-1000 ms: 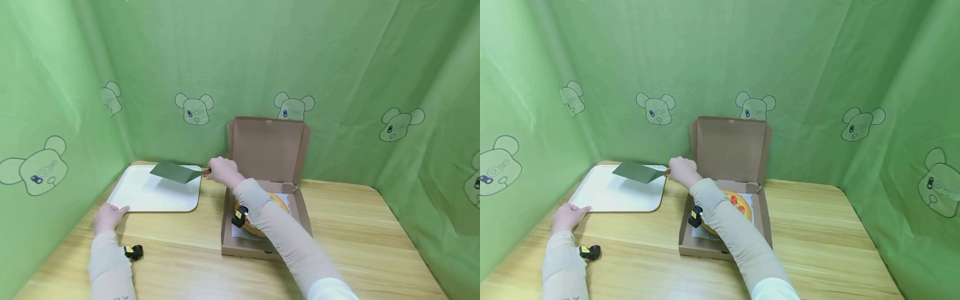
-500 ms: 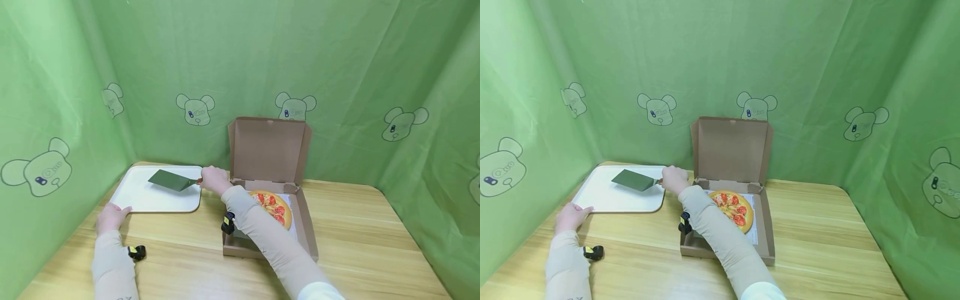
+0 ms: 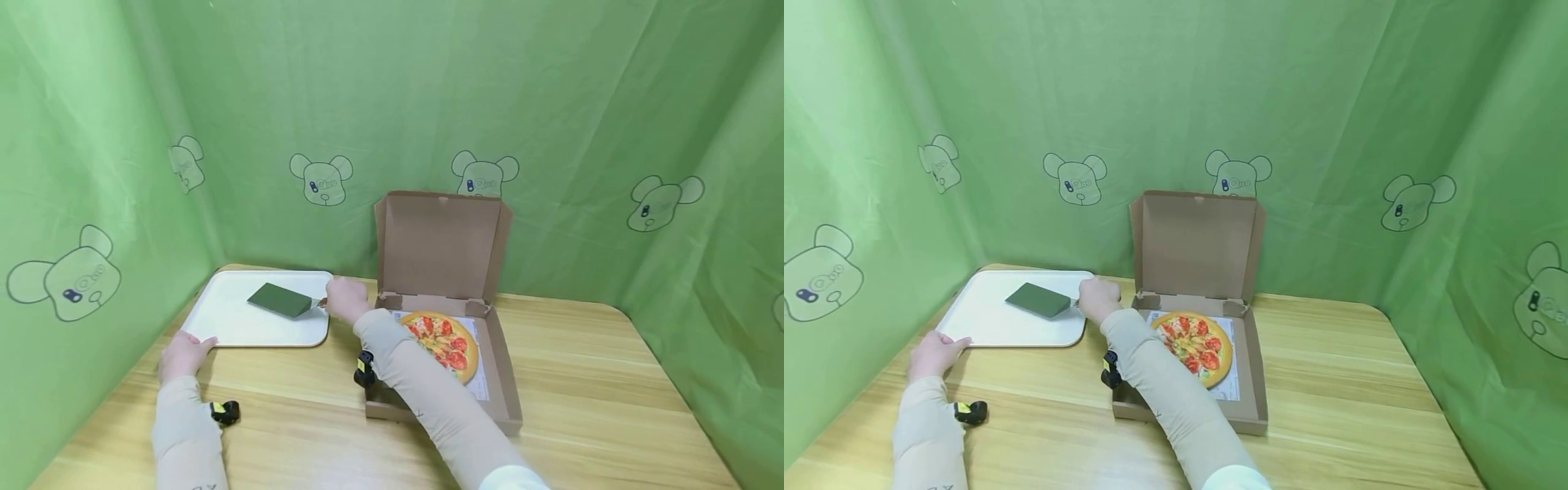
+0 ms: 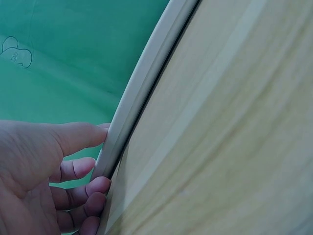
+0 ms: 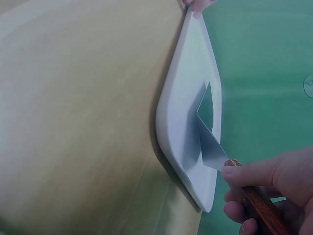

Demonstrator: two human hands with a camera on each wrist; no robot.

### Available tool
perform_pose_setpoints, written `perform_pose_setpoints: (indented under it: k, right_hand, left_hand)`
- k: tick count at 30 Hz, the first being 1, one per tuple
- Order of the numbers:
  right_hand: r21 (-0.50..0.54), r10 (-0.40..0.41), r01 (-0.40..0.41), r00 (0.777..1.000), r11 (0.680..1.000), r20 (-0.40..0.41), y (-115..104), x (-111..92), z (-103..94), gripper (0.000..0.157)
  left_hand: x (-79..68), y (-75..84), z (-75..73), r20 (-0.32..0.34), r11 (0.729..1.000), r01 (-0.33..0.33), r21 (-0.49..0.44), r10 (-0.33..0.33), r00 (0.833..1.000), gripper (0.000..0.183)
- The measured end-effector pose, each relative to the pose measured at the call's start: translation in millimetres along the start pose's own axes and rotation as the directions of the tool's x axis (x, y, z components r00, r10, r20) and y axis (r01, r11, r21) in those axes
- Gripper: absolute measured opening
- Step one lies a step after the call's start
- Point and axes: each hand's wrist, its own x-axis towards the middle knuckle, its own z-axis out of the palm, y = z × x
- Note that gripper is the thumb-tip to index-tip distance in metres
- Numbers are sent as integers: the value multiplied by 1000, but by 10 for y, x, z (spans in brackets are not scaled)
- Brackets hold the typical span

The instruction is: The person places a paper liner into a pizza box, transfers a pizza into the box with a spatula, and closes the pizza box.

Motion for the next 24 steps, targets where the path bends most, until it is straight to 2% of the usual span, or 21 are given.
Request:
perform_pose_setpoints:
  k: [12, 24]
  right_hand:
    - [-18, 1, -1, 999, 1000, 47, -140, -64, 30, 7]
    - [-8, -27, 27, 997, 1000, 66, -148, -127, -15, 9]
  left_hand:
    - [-18, 3, -11, 12, 1000, 15, -5, -15, 1000, 44]
    - [-4, -13, -16, 20, 1000, 18, -17, -17, 1000, 45]
